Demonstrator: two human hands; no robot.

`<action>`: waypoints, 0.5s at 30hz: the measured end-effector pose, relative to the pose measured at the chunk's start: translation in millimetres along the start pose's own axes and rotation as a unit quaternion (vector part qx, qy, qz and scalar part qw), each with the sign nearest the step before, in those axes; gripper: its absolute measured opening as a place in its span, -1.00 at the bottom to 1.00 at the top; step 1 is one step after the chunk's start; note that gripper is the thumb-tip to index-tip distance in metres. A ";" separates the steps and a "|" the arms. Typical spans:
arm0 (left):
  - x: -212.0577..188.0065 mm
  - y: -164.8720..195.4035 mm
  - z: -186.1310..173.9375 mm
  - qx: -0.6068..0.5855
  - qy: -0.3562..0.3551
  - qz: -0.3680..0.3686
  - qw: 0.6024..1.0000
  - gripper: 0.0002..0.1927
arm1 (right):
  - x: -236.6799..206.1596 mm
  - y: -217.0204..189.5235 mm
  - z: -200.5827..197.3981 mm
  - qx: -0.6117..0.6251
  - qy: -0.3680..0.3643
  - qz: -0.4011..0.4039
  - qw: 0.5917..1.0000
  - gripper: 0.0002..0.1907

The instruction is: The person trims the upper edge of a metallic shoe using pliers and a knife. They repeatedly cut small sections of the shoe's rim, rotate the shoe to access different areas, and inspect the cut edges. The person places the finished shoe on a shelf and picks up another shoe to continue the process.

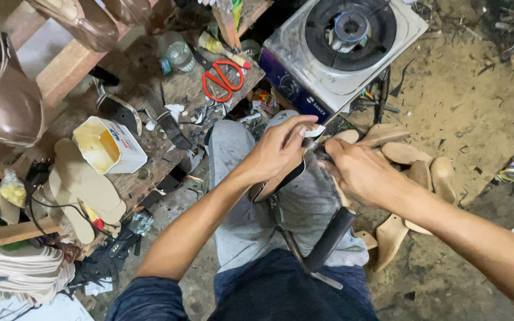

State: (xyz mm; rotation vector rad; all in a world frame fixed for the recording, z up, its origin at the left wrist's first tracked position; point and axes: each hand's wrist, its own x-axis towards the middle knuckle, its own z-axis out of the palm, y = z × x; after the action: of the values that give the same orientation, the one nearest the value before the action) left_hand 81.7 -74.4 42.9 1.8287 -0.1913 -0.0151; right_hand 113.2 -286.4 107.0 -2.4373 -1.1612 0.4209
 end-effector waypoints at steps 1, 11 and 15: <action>-0.1 2.4 -1.8 0.016 0.002 0.042 0.999 -0.61 | -1.9 -5.5 0.8 0.009 -0.065 0.005 0.998 -0.71; -25.9 -17.9 -22.8 0.044 0.088 0.167 0.981 -0.45 | -78.3 -28.1 72.0 -0.247 -0.288 -0.090 0.921 -0.36; -40.5 -36.6 -16.2 0.039 0.136 0.095 0.985 -0.37 | -107.3 -4.8 101.8 -0.180 -0.150 -0.130 0.963 -0.51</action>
State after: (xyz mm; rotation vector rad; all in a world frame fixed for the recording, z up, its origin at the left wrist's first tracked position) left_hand 48.0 -44.0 8.3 1.8614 -0.1741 0.3778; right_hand 0.7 -344.9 30.7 -2.5235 -1.8030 0.5527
